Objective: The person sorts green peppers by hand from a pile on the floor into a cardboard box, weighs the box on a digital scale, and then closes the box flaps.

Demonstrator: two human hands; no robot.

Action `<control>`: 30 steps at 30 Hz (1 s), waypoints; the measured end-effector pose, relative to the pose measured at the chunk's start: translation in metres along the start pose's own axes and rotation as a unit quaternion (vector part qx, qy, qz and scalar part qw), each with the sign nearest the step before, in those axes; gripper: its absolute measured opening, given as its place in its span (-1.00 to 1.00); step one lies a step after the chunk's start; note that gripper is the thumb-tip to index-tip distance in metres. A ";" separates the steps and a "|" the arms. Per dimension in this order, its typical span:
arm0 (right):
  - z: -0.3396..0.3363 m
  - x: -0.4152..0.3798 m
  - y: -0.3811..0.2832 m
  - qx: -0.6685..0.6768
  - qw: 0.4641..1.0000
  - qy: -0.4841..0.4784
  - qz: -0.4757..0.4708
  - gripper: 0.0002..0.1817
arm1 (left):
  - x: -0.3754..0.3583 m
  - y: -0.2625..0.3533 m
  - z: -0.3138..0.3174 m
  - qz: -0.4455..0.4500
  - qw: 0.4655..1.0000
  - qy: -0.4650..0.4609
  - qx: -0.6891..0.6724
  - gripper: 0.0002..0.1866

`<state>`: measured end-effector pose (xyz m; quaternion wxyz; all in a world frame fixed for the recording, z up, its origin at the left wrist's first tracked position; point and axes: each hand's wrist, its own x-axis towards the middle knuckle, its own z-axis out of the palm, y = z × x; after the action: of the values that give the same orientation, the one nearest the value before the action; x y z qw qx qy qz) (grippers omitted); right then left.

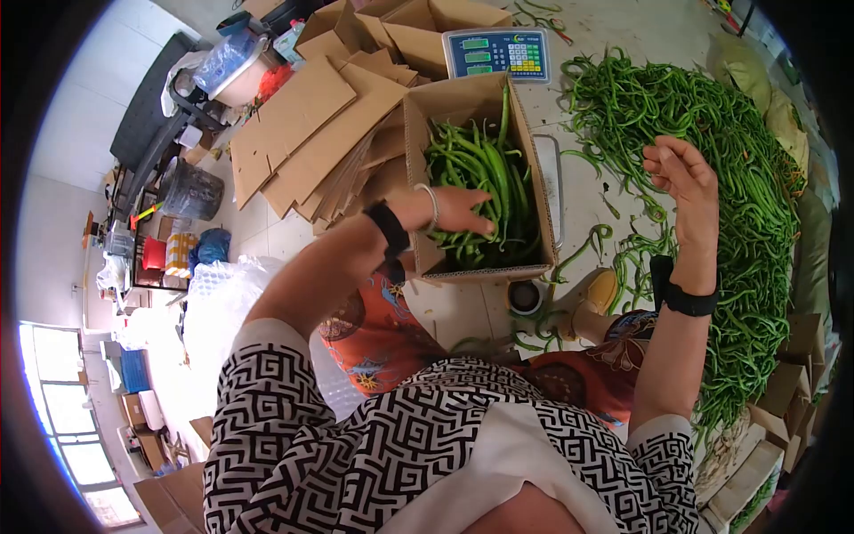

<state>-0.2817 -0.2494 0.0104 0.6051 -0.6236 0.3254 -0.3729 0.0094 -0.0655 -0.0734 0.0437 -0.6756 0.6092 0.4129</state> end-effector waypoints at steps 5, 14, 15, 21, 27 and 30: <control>-0.010 0.001 -0.005 0.014 1.000 0.020 -0.017 -0.74 | 0.032 0.021 -0.101 0.030 0.971 0.198 0.130 -0.56; -0.024 0.008 -0.004 -0.004 0.998 0.055 -0.012 -0.75 | 0.214 -0.052 -0.052 -0.129 0.888 0.440 -0.033 -0.73; -0.024 0.008 -0.004 -0.003 0.999 0.051 -0.012 -0.75 | 0.179 -0.025 -0.063 -0.115 0.886 0.436 -0.110 -0.76; -0.023 0.014 -0.004 -0.016 0.998 0.054 -0.003 -0.74 | 0.040 0.022 -0.122 0.167 0.693 0.523 -0.468 -0.88; -0.015 0.018 -0.002 -0.011 0.999 0.038 -0.005 -0.74 | -0.050 0.044 -0.138 0.280 0.618 0.651 -0.340 -0.82; -0.011 0.024 0.001 -0.016 0.999 0.039 0.001 -0.75 | -0.051 0.045 -0.122 0.276 0.633 0.694 -0.202 -0.79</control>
<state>-0.2791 -0.2755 0.0106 0.5819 -0.6179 0.3555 -0.3915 0.0365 -0.1055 0.0571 -0.6456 -0.5556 0.5189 -0.0723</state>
